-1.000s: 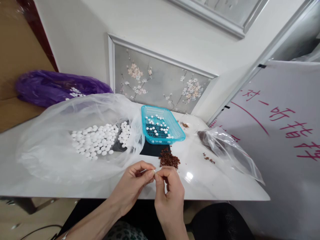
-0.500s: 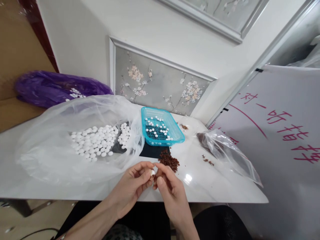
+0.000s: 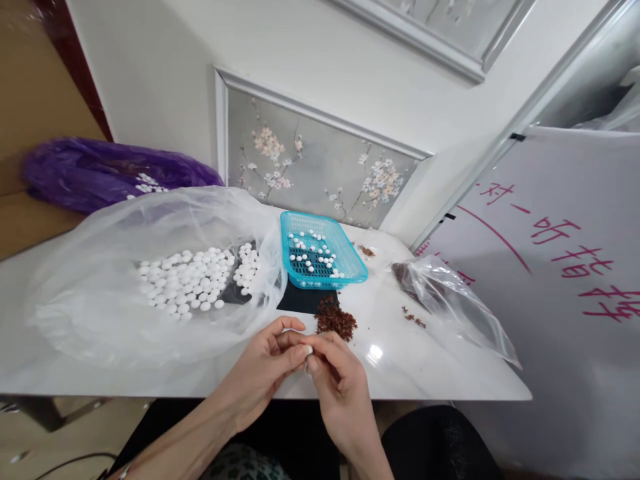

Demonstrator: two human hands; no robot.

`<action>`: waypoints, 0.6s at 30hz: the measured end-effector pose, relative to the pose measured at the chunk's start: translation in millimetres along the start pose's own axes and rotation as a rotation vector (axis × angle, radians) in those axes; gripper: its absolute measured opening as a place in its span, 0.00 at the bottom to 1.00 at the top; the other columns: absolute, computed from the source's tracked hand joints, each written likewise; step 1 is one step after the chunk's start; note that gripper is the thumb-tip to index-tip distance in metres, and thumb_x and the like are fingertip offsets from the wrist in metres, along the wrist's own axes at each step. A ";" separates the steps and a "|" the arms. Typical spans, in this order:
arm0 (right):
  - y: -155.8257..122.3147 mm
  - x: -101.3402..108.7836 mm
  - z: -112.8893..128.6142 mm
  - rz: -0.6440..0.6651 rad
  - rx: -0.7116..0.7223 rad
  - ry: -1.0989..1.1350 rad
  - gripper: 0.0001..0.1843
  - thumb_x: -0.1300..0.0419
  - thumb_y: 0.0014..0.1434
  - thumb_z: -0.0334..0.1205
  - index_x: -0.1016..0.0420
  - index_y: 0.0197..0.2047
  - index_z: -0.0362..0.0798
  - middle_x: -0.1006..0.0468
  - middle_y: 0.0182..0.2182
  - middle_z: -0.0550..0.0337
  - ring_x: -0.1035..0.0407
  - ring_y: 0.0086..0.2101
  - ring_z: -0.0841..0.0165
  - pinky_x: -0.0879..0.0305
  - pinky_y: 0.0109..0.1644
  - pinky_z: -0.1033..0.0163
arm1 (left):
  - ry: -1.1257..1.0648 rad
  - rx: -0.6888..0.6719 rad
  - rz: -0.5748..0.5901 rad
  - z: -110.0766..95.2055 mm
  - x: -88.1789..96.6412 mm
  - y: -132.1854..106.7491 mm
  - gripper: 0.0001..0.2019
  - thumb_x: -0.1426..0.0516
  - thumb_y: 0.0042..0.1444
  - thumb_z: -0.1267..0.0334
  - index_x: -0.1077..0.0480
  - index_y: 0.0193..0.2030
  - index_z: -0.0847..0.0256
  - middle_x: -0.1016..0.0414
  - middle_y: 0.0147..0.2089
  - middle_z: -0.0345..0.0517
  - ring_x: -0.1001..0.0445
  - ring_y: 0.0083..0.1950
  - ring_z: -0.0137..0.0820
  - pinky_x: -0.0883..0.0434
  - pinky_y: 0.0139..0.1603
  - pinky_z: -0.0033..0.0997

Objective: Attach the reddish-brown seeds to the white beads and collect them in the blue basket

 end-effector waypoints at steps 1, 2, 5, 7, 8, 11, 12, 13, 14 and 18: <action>0.0 0.4 -1.3 -0.005 -0.006 0.013 0.15 0.47 0.62 0.32 0.24 0.48 0.54 0.28 0.36 0.58 0.32 0.37 0.68 0.35 0.40 0.64 | 0.004 -0.004 0.003 -0.1 0.2 0.4 0.13 0.36 0.49 0.67 0.34 0.41 0.59 0.26 0.32 0.37 0.29 0.34 0.24 0.34 0.41 0.25; 0.1 0.8 -3.1 -0.009 -0.015 0.028 0.15 0.46 0.62 0.32 0.24 0.48 0.53 0.28 0.35 0.58 0.32 0.36 0.68 0.35 0.40 0.64 | 0.010 -0.009 0.009 -0.1 0.1 0.8 0.13 0.36 0.49 0.67 0.34 0.40 0.59 0.26 0.32 0.38 0.29 0.35 0.24 0.34 0.41 0.25; 0.6 1.7 -10.2 -0.012 -0.047 0.062 0.13 0.44 0.61 0.34 0.22 0.47 0.52 0.27 0.34 0.57 0.31 0.36 0.67 0.35 0.39 0.63 | 0.033 -0.031 0.033 -1.2 -1.3 1.2 0.12 0.37 0.50 0.66 0.34 0.40 0.59 0.26 0.34 0.39 0.29 0.36 0.26 0.34 0.42 0.27; 1.3 2.9 -14.2 -0.016 -0.061 0.072 0.12 0.43 0.60 0.35 0.22 0.46 0.51 0.26 0.34 0.57 0.31 0.35 0.67 0.35 0.38 0.63 | 0.049 -0.039 0.044 -1.8 -2.7 0.6 0.11 0.38 0.51 0.66 0.34 0.39 0.59 0.27 0.33 0.40 0.29 0.36 0.27 0.35 0.42 0.27; 1.7 3.8 -15.7 -0.019 -0.066 0.075 0.12 0.42 0.59 0.35 0.21 0.45 0.51 0.26 0.34 0.57 0.31 0.35 0.67 0.34 0.37 0.63 | 0.056 -0.041 0.048 -2.2 -3.4 0.1 0.10 0.38 0.51 0.66 0.34 0.39 0.60 0.27 0.33 0.40 0.29 0.36 0.27 0.35 0.42 0.28; 2.2 6.0 -18.0 -0.036 -0.077 0.077 0.12 0.42 0.59 0.35 0.21 0.44 0.51 0.25 0.33 0.57 0.31 0.34 0.67 0.34 0.37 0.62 | 0.075 -0.048 0.054 -3.5 -4.7 -0.6 0.09 0.38 0.51 0.66 0.33 0.38 0.60 0.27 0.33 0.40 0.29 0.37 0.28 0.35 0.42 0.29; 2.1 6.1 -18.1 -0.040 -0.079 0.075 0.12 0.42 0.59 0.35 0.21 0.44 0.51 0.25 0.33 0.56 0.31 0.34 0.67 0.34 0.37 0.62 | 0.078 -0.050 0.053 -4.0 -4.6 -0.5 0.09 0.38 0.51 0.66 0.33 0.38 0.60 0.27 0.33 0.41 0.29 0.37 0.28 0.35 0.43 0.29; 1.8 5.8 -17.7 -0.042 -0.078 0.073 0.12 0.42 0.59 0.35 0.21 0.44 0.51 0.25 0.33 0.57 0.31 0.34 0.66 0.34 0.37 0.62 | 0.080 -0.051 0.053 -4.2 -4.3 -0.2 0.09 0.38 0.52 0.66 0.33 0.38 0.60 0.27 0.33 0.41 0.29 0.37 0.28 0.35 0.43 0.29; 1.4 5.5 -17.1 -0.044 -0.076 0.069 0.11 0.42 0.59 0.35 0.21 0.44 0.51 0.25 0.33 0.57 0.31 0.34 0.66 0.34 0.37 0.62 | 0.081 -0.050 0.054 -4.0 -4.1 0.2 0.09 0.38 0.52 0.66 0.33 0.38 0.59 0.27 0.33 0.41 0.29 0.37 0.28 0.35 0.43 0.29; 0.1 3.3 -13.6 -0.014 -0.064 0.024 0.12 0.44 0.60 0.36 0.22 0.45 0.50 0.27 0.33 0.58 0.31 0.34 0.67 0.34 0.37 0.63 | 0.060 -0.044 0.036 -1.3 -3.0 -0.2 0.09 0.38 0.52 0.64 0.33 0.39 0.59 0.27 0.33 0.40 0.29 0.38 0.28 0.34 0.44 0.30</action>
Point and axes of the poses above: each hand's wrist, its own y-axis towards the middle knuckle, its own x-axis out of the back of the hand, z = x × y, the point moved 10 cm from there along y, towards the middle knuckle
